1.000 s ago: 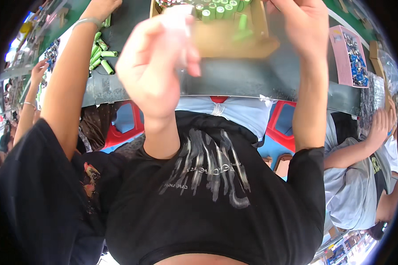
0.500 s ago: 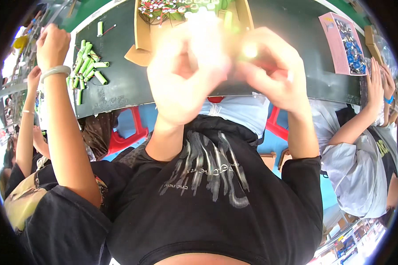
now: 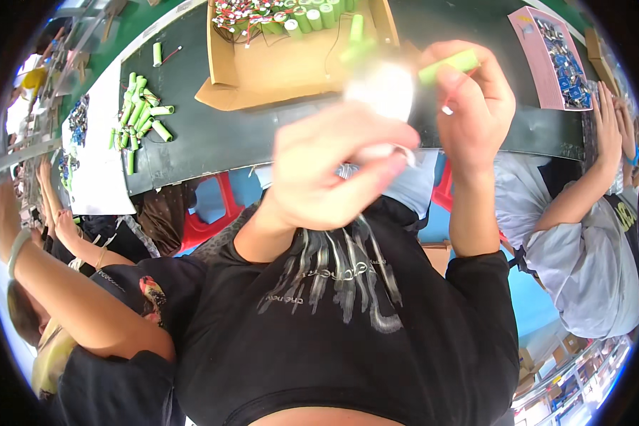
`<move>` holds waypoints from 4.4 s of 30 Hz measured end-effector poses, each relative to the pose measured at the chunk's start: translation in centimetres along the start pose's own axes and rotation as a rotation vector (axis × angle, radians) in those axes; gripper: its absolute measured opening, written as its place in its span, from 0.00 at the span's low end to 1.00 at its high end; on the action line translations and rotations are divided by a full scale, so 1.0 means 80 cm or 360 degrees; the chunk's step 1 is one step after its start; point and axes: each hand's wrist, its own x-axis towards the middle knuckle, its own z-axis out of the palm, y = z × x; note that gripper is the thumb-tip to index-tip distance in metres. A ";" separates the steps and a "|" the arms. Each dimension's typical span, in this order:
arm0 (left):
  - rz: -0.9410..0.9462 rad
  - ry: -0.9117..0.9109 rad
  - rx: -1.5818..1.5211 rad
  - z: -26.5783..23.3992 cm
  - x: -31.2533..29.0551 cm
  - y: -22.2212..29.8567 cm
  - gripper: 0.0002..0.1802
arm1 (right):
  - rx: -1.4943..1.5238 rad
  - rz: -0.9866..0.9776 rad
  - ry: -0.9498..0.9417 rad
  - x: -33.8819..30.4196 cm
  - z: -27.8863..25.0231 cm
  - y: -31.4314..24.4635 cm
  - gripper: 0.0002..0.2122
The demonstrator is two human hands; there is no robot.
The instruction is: Manually applying small pieces of adhesive tape to the ends of green batteries and organizing them into a container.
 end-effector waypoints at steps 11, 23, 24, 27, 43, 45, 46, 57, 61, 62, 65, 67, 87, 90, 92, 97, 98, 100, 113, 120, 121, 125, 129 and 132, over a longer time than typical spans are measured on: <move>-0.0701 0.0046 -0.0863 0.010 0.001 0.007 0.34 | -0.0902 -0.0630 -0.0598 0.002 0.015 -0.015 0.13; -0.1066 0.0098 -0.0853 -0.014 0.005 0.003 0.07 | -0.1212 -0.0453 -0.0765 -0.012 -0.013 -0.023 0.11; -0.1133 -0.0019 -0.0784 -0.012 0.005 0.003 0.07 | -0.1157 -0.0407 -0.0848 -0.013 -0.014 -0.026 0.12; -0.1272 -0.0197 -0.0745 -0.010 0.011 0.009 0.06 | -0.1143 -0.0205 -0.1038 -0.015 -0.021 -0.036 0.18; -0.0868 -0.0403 -0.0223 0.014 0.007 0.002 0.04 | -0.0460 0.0310 -0.0567 -0.044 -0.012 -0.024 0.20; -0.0916 -0.0423 -0.0158 0.019 0.007 0.009 0.04 | -0.0347 0.0148 -0.0447 -0.046 -0.008 -0.012 0.18; -0.0730 -0.0361 0.0079 0.025 0.005 0.008 0.04 | -0.0082 0.0314 -0.0387 -0.047 -0.008 -0.011 0.15; -0.0200 -0.0448 0.0612 0.032 0.001 0.021 0.06 | -0.0021 0.0216 -0.0119 -0.075 -0.001 -0.024 0.09; -0.0304 -0.0642 0.1031 0.040 -0.011 -0.006 0.07 | 0.0771 -0.0055 -0.0420 -0.065 -0.018 -0.079 0.06; -0.0037 -0.0453 0.0761 0.032 -0.007 -0.002 0.04 | 0.0687 0.0093 -0.0261 -0.058 -0.018 -0.074 0.07; 0.0061 -0.0131 0.0664 0.000 0.021 0.037 0.04 | 0.0730 0.0423 -0.0279 -0.053 -0.029 -0.019 0.18; -0.0059 0.0242 0.0551 -0.027 0.022 0.052 0.05 | 0.0949 0.0535 -0.0300 -0.049 -0.013 -0.010 0.19; 0.0330 0.1074 -0.0236 -0.093 0.017 0.036 0.19 | -0.2278 -0.0402 -0.1224 0.109 0.026 0.016 0.07; 0.0181 0.1044 -0.0393 -0.071 0.027 0.009 0.18 | -0.2452 -0.0582 -0.1464 0.112 0.025 0.023 0.06; 0.0141 0.0901 -0.0474 -0.057 0.029 -0.009 0.17 | -0.2422 -0.0561 -0.1672 0.128 0.021 0.031 0.07; 0.0136 0.0798 -0.0579 -0.048 0.032 0.000 0.12 | -0.2317 -0.0597 -0.1731 0.135 0.015 0.031 0.08; 0.0180 0.0744 -0.0610 -0.049 0.030 -0.004 0.11 | -0.2152 -0.0731 -0.1652 0.136 0.019 0.037 0.07; 0.0097 0.0878 -0.0579 -0.048 0.021 -0.007 0.09 | -0.1995 -0.0864 -0.1586 0.135 0.024 0.040 0.07; -0.0470 0.0377 -0.0873 0.006 0.039 -0.035 0.16 | -0.0389 -0.0074 -0.0688 0.060 -0.035 -0.026 0.09; -0.0529 0.0128 -0.0854 0.012 0.028 -0.014 0.29 | -0.0738 -0.0235 -0.0567 0.029 -0.001 -0.032 0.06; -0.0469 0.0065 -0.0840 0.012 0.028 -0.013 0.34 | -0.0750 -0.0343 -0.0587 0.029 -0.001 -0.032 0.06; -0.0433 -0.0186 -0.0367 0.011 0.022 -0.021 0.25 | -0.0813 -0.0684 -0.0668 0.018 -0.005 -0.045 0.05; -0.0610 0.0157 -0.0558 0.016 0.018 -0.021 0.12 | -0.0615 0.0220 -0.0721 0.010 -0.011 -0.059 0.21; -0.0923 0.0104 -0.1127 0.003 0.025 -0.021 0.10 | -0.0850 0.0057 -0.0912 0.009 -0.036 -0.045 0.27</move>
